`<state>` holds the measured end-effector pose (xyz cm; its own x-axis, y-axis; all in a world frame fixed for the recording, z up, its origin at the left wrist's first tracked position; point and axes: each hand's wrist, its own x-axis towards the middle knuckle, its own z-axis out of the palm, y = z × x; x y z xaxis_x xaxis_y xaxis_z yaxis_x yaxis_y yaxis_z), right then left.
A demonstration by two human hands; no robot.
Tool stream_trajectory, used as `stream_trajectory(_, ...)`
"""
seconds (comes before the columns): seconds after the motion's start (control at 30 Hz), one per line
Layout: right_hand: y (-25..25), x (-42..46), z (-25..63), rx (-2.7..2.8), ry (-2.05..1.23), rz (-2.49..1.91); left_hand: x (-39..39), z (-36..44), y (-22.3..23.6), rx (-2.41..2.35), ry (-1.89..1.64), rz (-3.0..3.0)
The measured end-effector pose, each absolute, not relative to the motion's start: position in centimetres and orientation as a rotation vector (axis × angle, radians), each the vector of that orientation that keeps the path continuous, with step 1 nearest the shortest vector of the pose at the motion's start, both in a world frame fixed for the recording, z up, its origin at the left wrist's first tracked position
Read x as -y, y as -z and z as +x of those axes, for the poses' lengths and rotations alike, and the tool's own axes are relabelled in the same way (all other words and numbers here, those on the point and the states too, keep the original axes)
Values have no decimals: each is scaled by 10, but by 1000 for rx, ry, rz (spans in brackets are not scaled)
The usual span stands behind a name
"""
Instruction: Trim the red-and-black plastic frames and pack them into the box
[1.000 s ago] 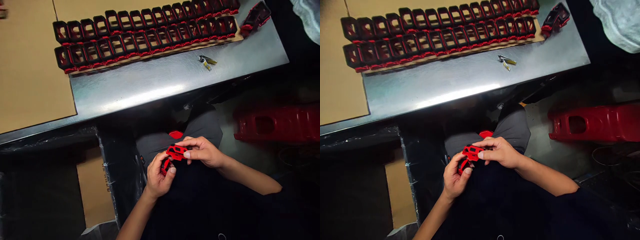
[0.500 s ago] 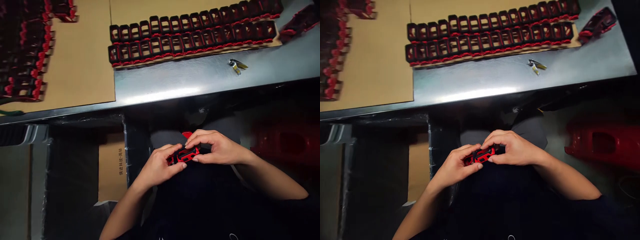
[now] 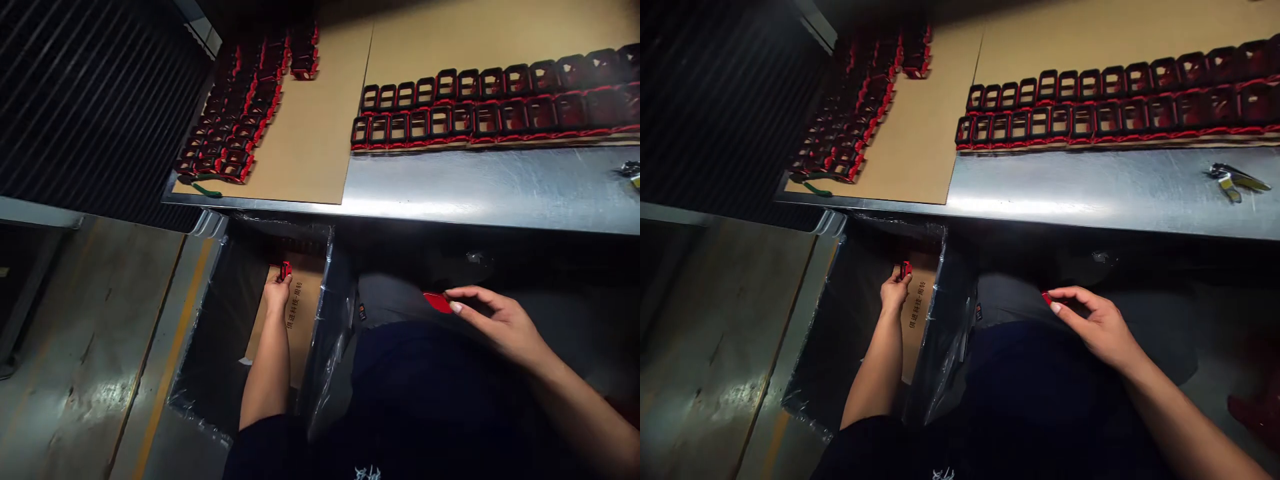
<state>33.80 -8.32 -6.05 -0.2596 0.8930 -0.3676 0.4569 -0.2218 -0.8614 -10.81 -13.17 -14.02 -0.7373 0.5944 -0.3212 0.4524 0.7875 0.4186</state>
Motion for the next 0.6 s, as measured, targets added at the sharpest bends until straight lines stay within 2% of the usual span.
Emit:
stream_trajectory(0.1, 75, 89, 351, 1514, -1520, -1825, 120, -131, 181, -2610, -221, 601)
stream_trajectory(0.23, 78, 94, 354, 1405, -1508, -1945, 104, -143, 212, -2691, -71, 499)
stream_trajectory(0.43, 74, 92, 345, 1331, -1563, -1987, 89, -148, 223, -2770, -41, 452)
stream_trajectory(0.6, 79, 91, 344, 1383, -1535, -1954, 84, -146, 216, -2756, -183, 357)
